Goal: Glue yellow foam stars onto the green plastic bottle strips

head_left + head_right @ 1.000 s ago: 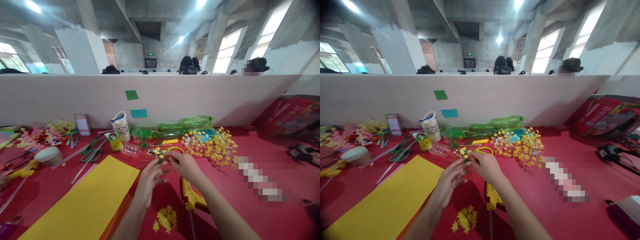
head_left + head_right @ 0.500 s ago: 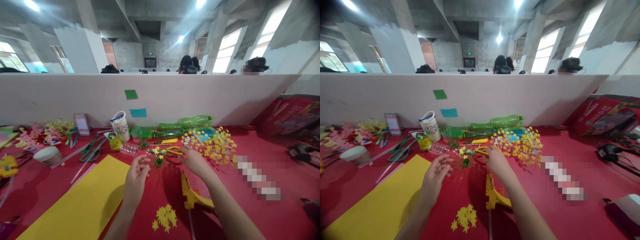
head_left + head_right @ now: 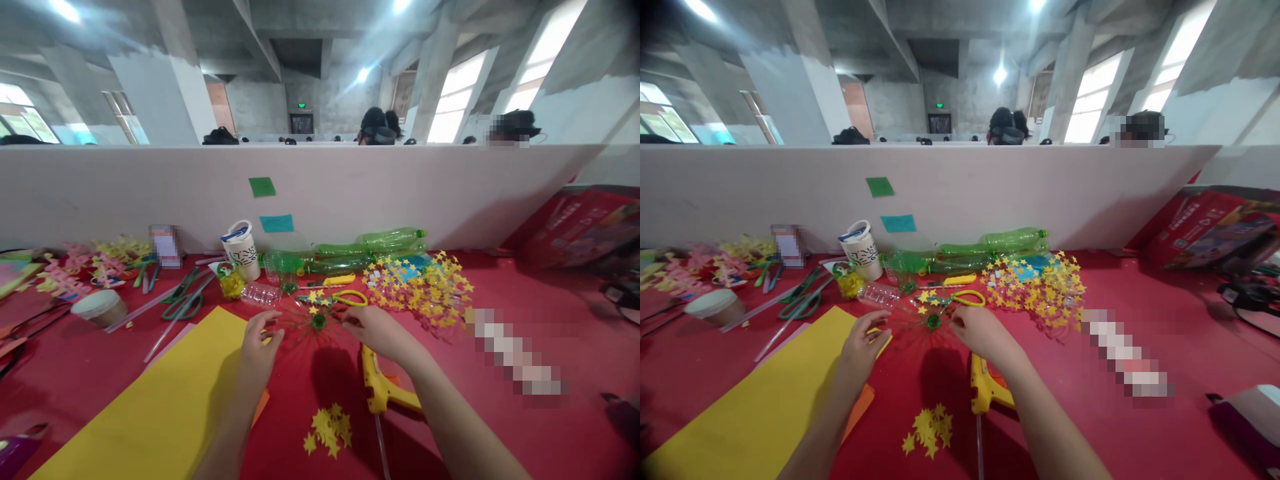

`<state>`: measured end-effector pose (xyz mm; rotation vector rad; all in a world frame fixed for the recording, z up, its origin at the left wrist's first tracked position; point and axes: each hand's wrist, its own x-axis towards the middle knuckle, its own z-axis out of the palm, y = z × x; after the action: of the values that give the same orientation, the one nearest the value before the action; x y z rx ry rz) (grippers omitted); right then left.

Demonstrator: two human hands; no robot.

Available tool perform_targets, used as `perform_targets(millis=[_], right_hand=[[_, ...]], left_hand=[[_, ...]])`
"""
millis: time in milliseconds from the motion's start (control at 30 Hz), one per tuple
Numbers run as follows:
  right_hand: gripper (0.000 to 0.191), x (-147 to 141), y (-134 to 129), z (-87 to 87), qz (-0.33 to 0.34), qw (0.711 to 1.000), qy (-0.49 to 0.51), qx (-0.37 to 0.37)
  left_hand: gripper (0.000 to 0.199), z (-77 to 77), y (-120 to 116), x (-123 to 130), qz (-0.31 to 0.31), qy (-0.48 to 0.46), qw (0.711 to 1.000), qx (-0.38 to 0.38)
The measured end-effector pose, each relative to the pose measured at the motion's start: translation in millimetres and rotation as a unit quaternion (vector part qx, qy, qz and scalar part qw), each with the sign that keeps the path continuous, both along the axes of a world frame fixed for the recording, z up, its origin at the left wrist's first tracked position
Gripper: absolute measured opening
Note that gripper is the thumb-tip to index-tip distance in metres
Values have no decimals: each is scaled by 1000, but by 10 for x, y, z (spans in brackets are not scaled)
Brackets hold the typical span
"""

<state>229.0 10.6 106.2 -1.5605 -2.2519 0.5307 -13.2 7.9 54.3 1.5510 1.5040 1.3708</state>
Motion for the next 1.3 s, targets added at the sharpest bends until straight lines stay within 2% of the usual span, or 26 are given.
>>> perform_targets(millis=[133, 233, 367, 500, 600, 767, 833, 1067, 1200, 1300], right_hand=[[15, 28, -16, 28, -4, 1000, 5, 7], [17, 50, -20, 77, -21, 999, 15, 29], [16, 5, -13, 120, -51, 996, 56, 54], [15, -82, -6, 106, -43, 994, 80, 57], [16, -33, 10, 109, -52, 996, 54, 55], [17, 222, 92, 107, -134, 989, 12, 60], [16, 264, 130, 68, -145, 988, 4, 55], [17, 122, 160, -85, -122, 992, 10, 43], [15, 79, 107, -89, -77, 997, 16, 2], [14, 23, 45, -58, -40, 999, 23, -19]], left_hand=[[24, -88, 6, 15, -19, -47, 998, -45], [21, -66, -12, 27, 3, -52, 998, -46], [18, -13, -57, 64, 36, -35, 999, -2], [18, -27, -79, 97, 30, -6, 998, 50], [19, -53, -76, 86, 31, -1, 999, 33], [18, -104, -56, 39, 66, -21, 998, -13], [19, -138, -45, 31, 63, -44, 997, -33], [23, -143, -43, 29, 54, -101, 990, -85], [30, -121, -50, 40, 53, -99, 987, -112], [35, -144, -51, 82, 26, -113, 986, -121]])
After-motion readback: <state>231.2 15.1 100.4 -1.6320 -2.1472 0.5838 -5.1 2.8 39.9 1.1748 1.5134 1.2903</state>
